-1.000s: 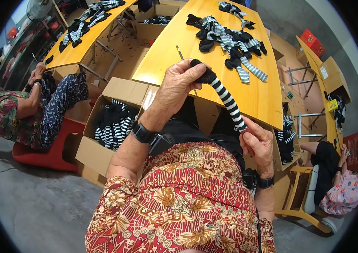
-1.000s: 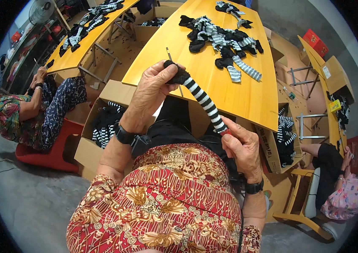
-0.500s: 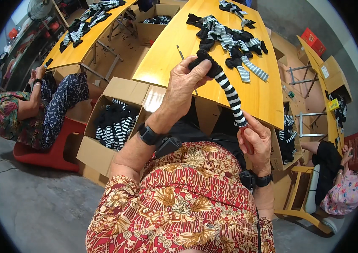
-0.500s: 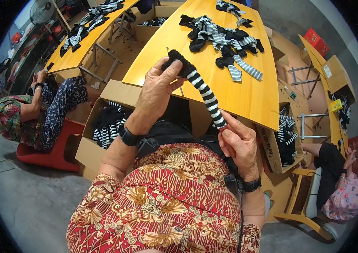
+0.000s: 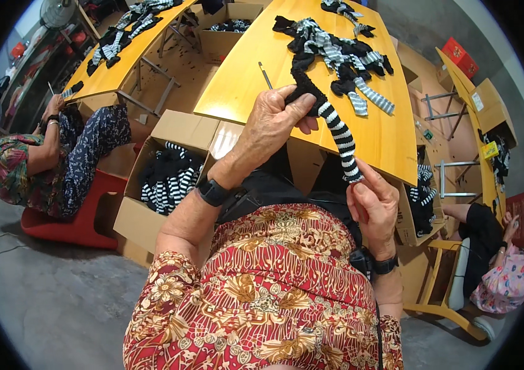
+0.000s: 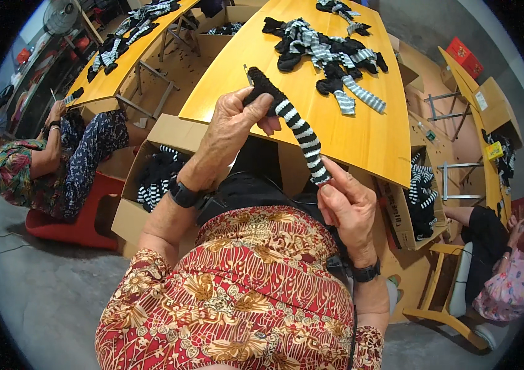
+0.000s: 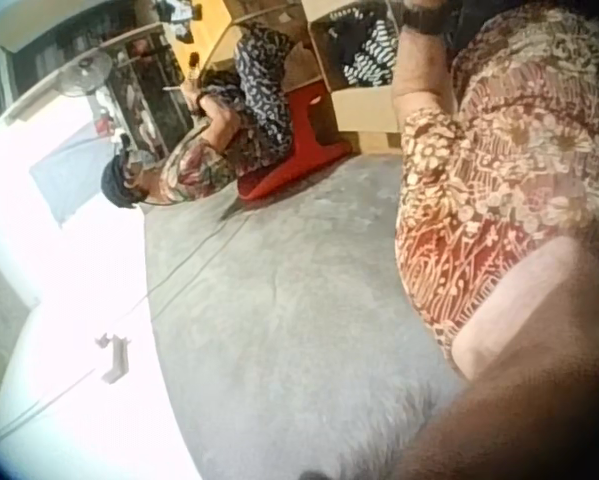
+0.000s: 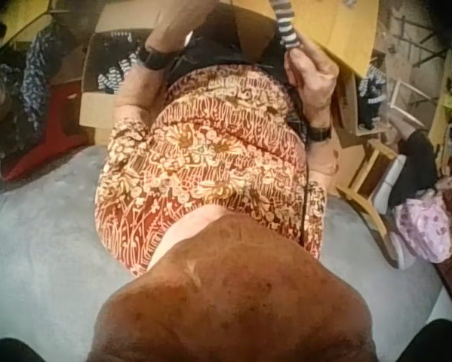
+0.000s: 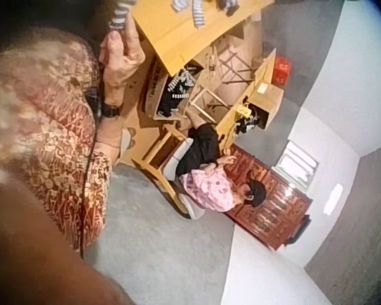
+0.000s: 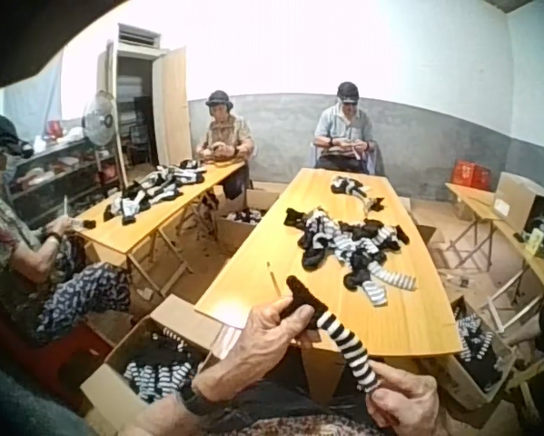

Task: The person uses a red-handled tool to pull and adjust the fabric of black-and-white striped socks. They repeatedly insert the tool into the sock opening to stretch or align the material, then set the sock down and pick up another to repeat the process.

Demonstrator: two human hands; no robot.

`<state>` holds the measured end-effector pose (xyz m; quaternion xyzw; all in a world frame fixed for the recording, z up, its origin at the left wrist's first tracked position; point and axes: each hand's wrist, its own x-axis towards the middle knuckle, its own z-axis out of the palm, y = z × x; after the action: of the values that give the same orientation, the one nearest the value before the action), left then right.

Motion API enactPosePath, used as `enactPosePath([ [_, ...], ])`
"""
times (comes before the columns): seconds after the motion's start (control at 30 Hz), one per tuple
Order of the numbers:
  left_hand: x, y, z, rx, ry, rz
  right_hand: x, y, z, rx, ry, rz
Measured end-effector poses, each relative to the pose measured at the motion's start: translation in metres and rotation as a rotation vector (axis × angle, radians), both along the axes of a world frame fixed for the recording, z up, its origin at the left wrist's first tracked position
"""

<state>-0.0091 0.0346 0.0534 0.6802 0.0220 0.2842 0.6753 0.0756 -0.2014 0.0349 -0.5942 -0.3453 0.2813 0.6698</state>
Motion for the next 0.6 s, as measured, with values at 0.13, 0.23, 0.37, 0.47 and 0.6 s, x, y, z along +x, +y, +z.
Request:
enactPosePath([
  [0.13, 0.001, 0.003, 0.003, 0.012, -0.014, 0.007, 0.003, 0.001, 0.007, -0.03, -0.134, -0.012],
  [0.23, 0.002, 0.0, 0.003, -0.157, -0.141, 0.119, 0.003, -0.001, 0.015, -0.103, -0.044, 0.025],
  [0.37, 0.003, 0.0, -0.01, -0.246, -0.09, 0.077, 0.002, 0.001, 0.007, -0.095, -0.018, 0.026],
  [0.47, 0.004, 0.002, -0.011, -0.26, -0.089, 0.005, 0.007, 0.004, 0.004, -0.038, 0.045, 0.055],
  [0.6, -0.016, 0.008, 0.006, -0.216, -0.235, -0.031, 0.015, -0.004, 0.005, 0.048, 0.404, 0.084],
])
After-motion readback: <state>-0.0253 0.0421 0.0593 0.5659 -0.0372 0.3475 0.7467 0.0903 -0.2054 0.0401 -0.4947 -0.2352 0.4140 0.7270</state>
